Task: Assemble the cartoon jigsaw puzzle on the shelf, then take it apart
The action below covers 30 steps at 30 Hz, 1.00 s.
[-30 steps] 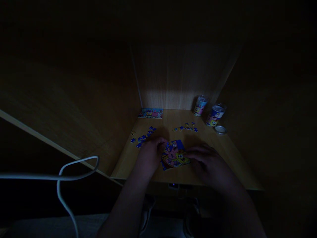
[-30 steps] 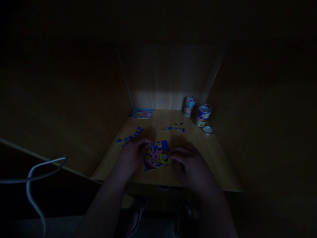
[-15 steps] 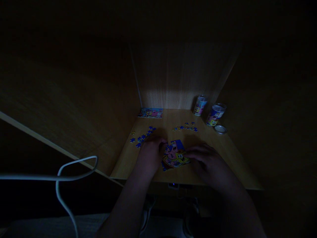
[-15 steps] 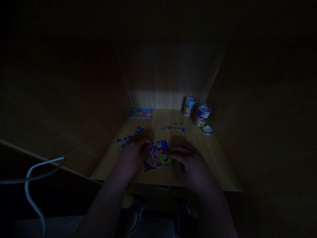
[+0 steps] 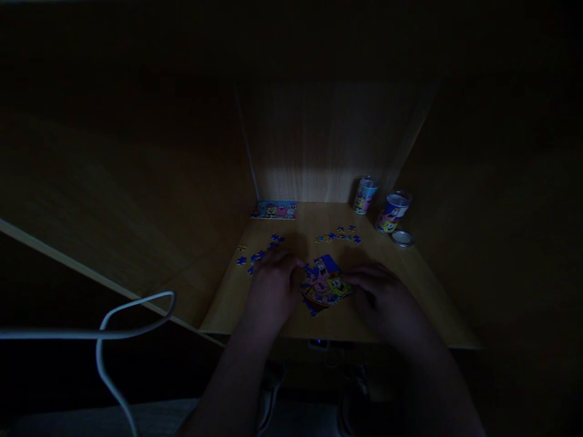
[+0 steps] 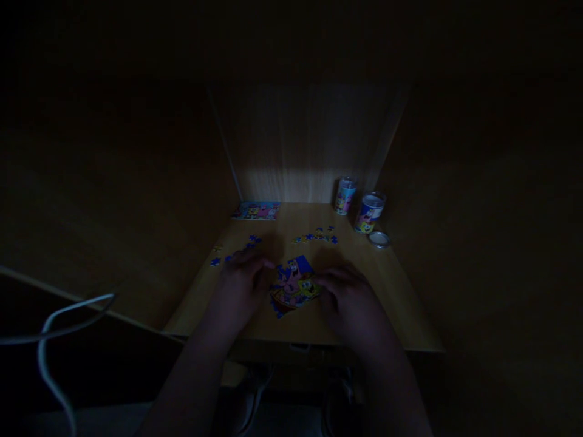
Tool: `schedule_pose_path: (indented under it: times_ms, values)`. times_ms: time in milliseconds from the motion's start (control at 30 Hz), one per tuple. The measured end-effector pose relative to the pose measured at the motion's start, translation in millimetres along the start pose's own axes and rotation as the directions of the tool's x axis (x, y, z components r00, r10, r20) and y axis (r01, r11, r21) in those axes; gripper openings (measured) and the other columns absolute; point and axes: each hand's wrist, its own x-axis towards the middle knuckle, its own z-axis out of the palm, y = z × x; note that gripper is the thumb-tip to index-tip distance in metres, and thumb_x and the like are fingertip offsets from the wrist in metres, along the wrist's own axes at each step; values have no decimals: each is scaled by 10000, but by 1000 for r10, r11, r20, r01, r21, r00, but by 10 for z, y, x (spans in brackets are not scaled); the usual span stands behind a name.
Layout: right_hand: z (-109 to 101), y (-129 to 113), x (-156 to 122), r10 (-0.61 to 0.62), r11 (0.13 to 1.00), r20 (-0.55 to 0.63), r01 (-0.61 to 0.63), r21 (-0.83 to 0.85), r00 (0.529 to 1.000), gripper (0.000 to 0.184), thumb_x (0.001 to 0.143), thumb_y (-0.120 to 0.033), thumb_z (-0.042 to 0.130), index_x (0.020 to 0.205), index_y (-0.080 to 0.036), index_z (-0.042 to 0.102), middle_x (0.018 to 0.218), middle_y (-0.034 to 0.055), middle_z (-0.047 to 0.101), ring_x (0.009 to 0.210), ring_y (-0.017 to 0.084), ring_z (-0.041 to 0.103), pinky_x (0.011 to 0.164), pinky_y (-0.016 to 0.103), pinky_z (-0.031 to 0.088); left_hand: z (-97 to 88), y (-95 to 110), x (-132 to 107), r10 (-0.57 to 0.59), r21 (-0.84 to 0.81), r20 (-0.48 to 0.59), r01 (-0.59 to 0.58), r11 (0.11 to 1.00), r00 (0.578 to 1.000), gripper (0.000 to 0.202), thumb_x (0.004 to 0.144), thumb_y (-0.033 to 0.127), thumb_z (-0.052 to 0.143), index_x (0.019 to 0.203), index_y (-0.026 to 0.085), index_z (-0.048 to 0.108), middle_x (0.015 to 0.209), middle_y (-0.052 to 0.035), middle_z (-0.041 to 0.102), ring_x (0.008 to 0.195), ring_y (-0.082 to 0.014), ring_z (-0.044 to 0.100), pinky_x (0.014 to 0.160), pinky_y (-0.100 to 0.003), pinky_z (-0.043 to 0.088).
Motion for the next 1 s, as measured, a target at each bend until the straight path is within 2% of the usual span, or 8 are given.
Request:
schedule_pose_path:
  times_ms: [100,167,200,267,333,600,867,1000]
  values:
    - [16,6,1,43,999,-46,-44,-29,998,383,973,-83,605,1175,-290,856,1184,65,837,1108,282,753,1008,503,632,32,79,-42,150,3,135,-151,988,979,222,1035,118,639,1110,252,799,1176,-67,803,1156,-278,723,1077,-469,560]
    - [18,7,1,56,998,-54,-58,-39,997,368,962,-79,615,1155,-281,855,1159,73,837,1083,283,752,988,492,636,34,140,-63,190,7,191,-195,981,963,117,1053,250,716,1137,258,797,1205,-69,806,1178,-296,720,1086,-496,549]
    - [16,6,2,59,997,-52,-61,-41,997,363,961,-76,615,1146,-276,853,1142,75,836,1070,281,751,980,487,636,28,163,-70,193,10,207,-199,980,959,144,1034,329,772,1158,261,794,1227,-73,807,1197,-311,718,1094,-515,544]
    - [6,4,5,61,997,-44,-63,-38,997,345,962,-71,609,1112,-270,848,1103,73,831,1045,277,747,964,474,631,10,186,-77,192,10,232,-199,980,954,347,950,455,881,1223,264,784,1295,-84,803,1253,-343,708,1119,-551,532]
    - [-7,-2,7,62,998,-31,-63,-28,998,325,965,-66,601,1056,-268,840,1058,64,821,1018,269,743,939,458,625,-7,178,-75,195,-1,253,-201,979,948,517,875,502,948,1302,271,769,1382,-87,787,1322,-362,686,1159,-574,516]
    - [-44,-35,8,35,999,-22,-34,42,999,317,975,-59,590,952,-272,824,959,32,797,939,231,744,869,402,604,29,103,-46,230,-94,247,-213,972,941,509,945,305,898,1427,313,737,1496,-67,747,1417,-305,660,1231,-552,511]
    - [-32,-24,8,46,997,-33,-44,55,998,305,993,-61,592,972,-274,810,984,32,806,971,242,748,897,411,604,46,103,-43,233,-76,228,-222,972,945,467,943,334,903,1384,302,754,1497,-59,751,1412,-303,673,1232,-532,520]
    - [-24,-23,11,136,990,-81,-138,-17,987,233,1041,-136,591,1050,-248,795,1035,68,813,992,269,755,901,431,608,51,88,-35,215,-65,234,-205,977,948,446,942,367,906,1357,279,771,1492,-70,754,1429,-314,661,1248,-542,511]
